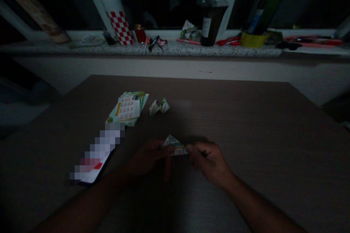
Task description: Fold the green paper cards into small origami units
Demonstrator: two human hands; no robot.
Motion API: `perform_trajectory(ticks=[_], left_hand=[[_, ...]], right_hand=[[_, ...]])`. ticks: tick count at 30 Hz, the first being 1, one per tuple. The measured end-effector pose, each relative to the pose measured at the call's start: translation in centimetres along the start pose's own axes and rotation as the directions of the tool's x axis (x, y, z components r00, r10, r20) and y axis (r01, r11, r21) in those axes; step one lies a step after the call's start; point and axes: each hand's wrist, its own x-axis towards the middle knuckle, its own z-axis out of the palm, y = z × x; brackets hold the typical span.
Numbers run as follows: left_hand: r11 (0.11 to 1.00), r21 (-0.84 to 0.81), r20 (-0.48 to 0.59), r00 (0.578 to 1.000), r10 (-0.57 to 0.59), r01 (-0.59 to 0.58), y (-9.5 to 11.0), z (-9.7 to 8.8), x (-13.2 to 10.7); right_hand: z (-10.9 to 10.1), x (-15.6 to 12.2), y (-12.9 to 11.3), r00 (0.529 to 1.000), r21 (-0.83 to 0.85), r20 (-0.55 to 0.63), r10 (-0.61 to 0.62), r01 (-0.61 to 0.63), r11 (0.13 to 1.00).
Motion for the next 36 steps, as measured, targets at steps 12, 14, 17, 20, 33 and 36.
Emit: perform_trajectory(ticks=[12, 14, 17, 20, 33, 36], left_hand=[[0.999, -0.033, -0.033, 0.999, -0.020, 0.019, -0.1, -0.4, 0.0], [0.998, -0.053, -0.031, 0.999, -0.020, 0.018, -0.1, -0.4, 0.1], [0.996, -0.091, -0.025, 1.000, -0.019, 0.016, -0.1, -0.3, 0.2], [0.998, -0.063, -0.087, 0.996, 0.015, -0.020, 0.3, -0.2, 0.2], [0.640, 0.759, -0.372, 0.731, 0.572, -0.115, 1.4, -0.6, -1.0], [0.627, 0.770, -0.373, 0.712, 0.595, -0.120, 1.4, -0.5, -0.8]], right_hand=[[-0.8, 0.1, -0.4, 0.902, -0.306, -0.045, -0.429, 0.397, 0.865], [-0.6, 0.2, -0.5, 0.895, -0.304, -0.061, -0.442, 0.406, 0.862], [-0.7, 0.2, -0.5, 0.911, -0.287, -0.049, -0.409, 0.380, 0.879], [-0.9, 0.1, -0.2, 0.927, -0.299, -0.081, -0.365, 0.327, 0.897], [-1.2, 0.3, 0.2, 0.904, -0.374, -0.304, -0.302, 0.178, 0.910], [-1.2, 0.2, 0.1, 0.904, -0.364, -0.294, -0.312, 0.196, 0.910]])
